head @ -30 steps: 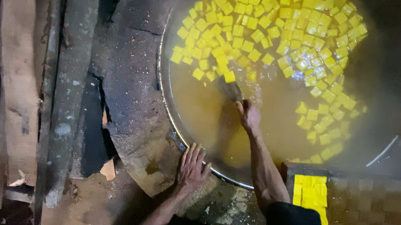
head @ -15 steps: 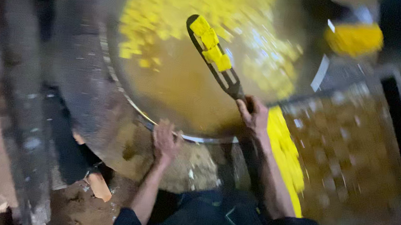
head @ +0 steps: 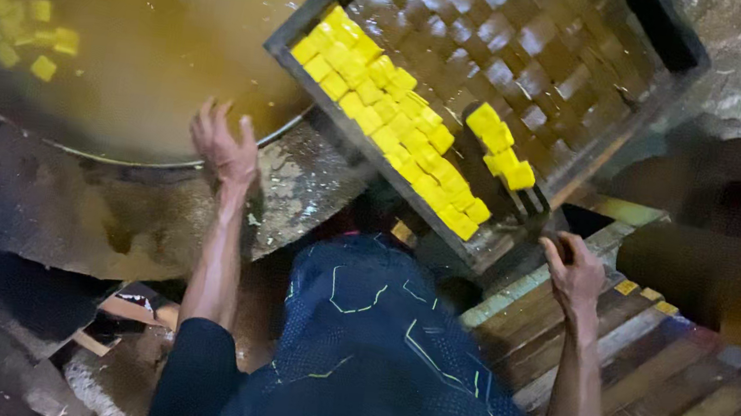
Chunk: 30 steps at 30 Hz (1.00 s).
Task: The person uses a slotted spoon to scoop yellow cubes from a large pot of liquid and transfers them into a rectangular tray. The person repeats this scooping and placing action multiple times to fill the tray.
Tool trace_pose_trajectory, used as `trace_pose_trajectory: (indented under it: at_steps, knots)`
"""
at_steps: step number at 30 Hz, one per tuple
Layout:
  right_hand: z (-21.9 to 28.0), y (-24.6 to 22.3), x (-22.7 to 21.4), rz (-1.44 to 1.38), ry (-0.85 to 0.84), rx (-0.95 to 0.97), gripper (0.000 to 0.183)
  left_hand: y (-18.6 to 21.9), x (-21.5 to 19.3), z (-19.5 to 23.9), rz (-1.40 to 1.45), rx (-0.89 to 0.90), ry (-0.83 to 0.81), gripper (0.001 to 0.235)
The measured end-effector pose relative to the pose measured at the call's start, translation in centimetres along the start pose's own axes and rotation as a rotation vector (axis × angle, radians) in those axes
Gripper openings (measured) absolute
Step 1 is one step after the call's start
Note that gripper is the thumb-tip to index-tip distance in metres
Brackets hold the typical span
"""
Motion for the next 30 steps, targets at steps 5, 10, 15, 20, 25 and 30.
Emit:
trace_pose_trajectory:
  at_steps: [5, 10, 15, 20, 25, 30]
  knots:
    - [2.2, 2.1, -1.1, -0.007, -0.044, -0.058, 0.032, 12.8, 1.9, -0.5, 0.101, 0.296, 0.037, 0.037]
    - [2.5, 0.2, -1.1, 0.273, 0.002, -0.177, 0.026, 19.0, 3.9, 1.6, 0.178, 0.345, 0.010, 0.033]
    - [3.4, -1.4, -0.7, 0.293, -0.062, -0.316, 0.024, 23.1, 8.8, 6.0, 0.295, 0.407, -0.061, 0.030]
    - [3.8, 1.5, -4.0, 0.197, 0.115, -0.106, 0.028, 31.8, 18.1, 13.0, 0.284, 0.670, -0.309, 0.032]
    - [3.9, 4.2, -5.0, 0.096, 0.200, 0.085, 0.024, 40.1, 27.1, 22.1, 0.082, 1.128, -0.319, 0.049]
    - [6.7, 5.8, -3.2, -0.010, 0.171, 0.222, 0.023, 38.0, 31.3, 23.9, -0.113, 1.228, -0.595, 0.031]
Point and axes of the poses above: each hand's wrist, its own z-axis away from the middle knuckle, its own x-axis out of the palm, y = z × x, the point moved 10 cm from there along -z, towards the middle knuckle, and after that the axes turned 2 degrees about -y, right-handed, at the moved point
